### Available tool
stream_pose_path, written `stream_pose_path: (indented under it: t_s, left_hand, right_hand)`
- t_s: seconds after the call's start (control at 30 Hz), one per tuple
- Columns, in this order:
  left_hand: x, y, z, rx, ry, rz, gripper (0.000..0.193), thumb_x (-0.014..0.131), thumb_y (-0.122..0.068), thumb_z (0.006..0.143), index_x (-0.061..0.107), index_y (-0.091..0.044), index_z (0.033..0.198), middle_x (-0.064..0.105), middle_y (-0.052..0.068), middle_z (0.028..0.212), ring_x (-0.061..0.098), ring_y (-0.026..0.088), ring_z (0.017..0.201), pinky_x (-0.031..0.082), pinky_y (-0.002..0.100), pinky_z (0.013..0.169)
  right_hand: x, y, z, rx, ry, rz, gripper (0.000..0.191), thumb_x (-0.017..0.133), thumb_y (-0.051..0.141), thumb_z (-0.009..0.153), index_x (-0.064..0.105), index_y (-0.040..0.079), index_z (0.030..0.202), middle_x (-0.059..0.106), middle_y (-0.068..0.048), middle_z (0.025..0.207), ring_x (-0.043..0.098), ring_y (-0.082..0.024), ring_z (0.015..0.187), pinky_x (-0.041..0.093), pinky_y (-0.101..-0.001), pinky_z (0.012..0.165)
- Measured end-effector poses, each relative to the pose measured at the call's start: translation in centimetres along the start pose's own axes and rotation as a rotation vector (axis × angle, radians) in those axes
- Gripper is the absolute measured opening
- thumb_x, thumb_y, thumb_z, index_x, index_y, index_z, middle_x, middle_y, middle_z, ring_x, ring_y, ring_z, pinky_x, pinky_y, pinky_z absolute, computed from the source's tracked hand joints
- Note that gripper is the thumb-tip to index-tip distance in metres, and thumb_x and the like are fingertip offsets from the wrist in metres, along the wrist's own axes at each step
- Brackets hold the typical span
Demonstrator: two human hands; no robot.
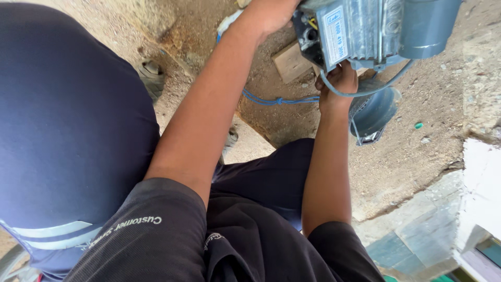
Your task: The person kneels on the ground in front of an electric water pump and works on its motor by hand. They open the terminal box cover, remove the rear fan cover and fan, set the parts aside, then reattach the fan and covers and reposition the pump on the wooden board.
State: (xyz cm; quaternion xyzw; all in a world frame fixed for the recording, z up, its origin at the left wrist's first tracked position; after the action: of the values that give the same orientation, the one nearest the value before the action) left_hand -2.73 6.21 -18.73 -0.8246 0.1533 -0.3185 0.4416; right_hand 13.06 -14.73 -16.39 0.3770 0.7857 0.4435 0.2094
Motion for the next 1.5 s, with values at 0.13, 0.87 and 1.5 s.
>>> stream_pose_path:
  t_s: [0.13, 0.87, 1.5]
  left_hand:
    - [-0.2, -0.4, 0.3, -0.026, 0.021, 0.053, 0.039, 0.06, -0.042, 0.097, 0.074, -0.006, 0.1, 0.072, -0.001, 0.083, 0.066, 0.013, 0.075, 0.058, 0.034, 0.068]
    - [0.9, -6.9, -0.7, -0.309, -0.235, 0.065, 0.046, 0.07, -0.036, 0.082, 0.076, -0.001, 0.111, 0.077, 0.012, 0.097, 0.069, 0.022, 0.079, 0.055, 0.038, 0.069]
    - [4.6, -19.3, -7.7, 0.468, 0.011, 1.508, 0.025, 0.075, -0.033, 0.088, 0.075, -0.012, 0.101, 0.078, 0.008, 0.096, 0.074, 0.033, 0.091, 0.057, 0.046, 0.078]
  right_hand:
    - [0.0, 0.0, 0.1, -0.104, 0.002, -0.078, 0.024, 0.05, 0.019, 0.105, 0.06, -0.002, 0.101, 0.055, -0.012, 0.072, 0.045, -0.02, 0.051, 0.034, -0.0341, 0.045]
    - [2.9, 1.0, -0.5, -0.181, -0.064, -0.219, 0.033, 0.054, 0.033, 0.105, 0.065, 0.002, 0.097, 0.06, -0.006, 0.07, 0.054, -0.017, 0.058, 0.041, -0.0324, 0.051]
    - [2.6, 0.8, 0.4, -0.249, 0.058, -0.627, 0.032, 0.061, 0.032, 0.096, 0.065, 0.0, 0.099, 0.066, -0.013, 0.077, 0.065, -0.025, 0.061, 0.054, -0.0409, 0.057]
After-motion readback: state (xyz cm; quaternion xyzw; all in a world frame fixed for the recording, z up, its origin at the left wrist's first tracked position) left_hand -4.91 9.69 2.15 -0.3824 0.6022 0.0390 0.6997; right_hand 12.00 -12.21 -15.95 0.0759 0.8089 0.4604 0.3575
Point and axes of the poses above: each hand's wrist, its own z-axis towards the middle knuckle, its own x-axis out of the palm, y = z × x, the point moved 1 cm from there along z, towards the middle knuckle
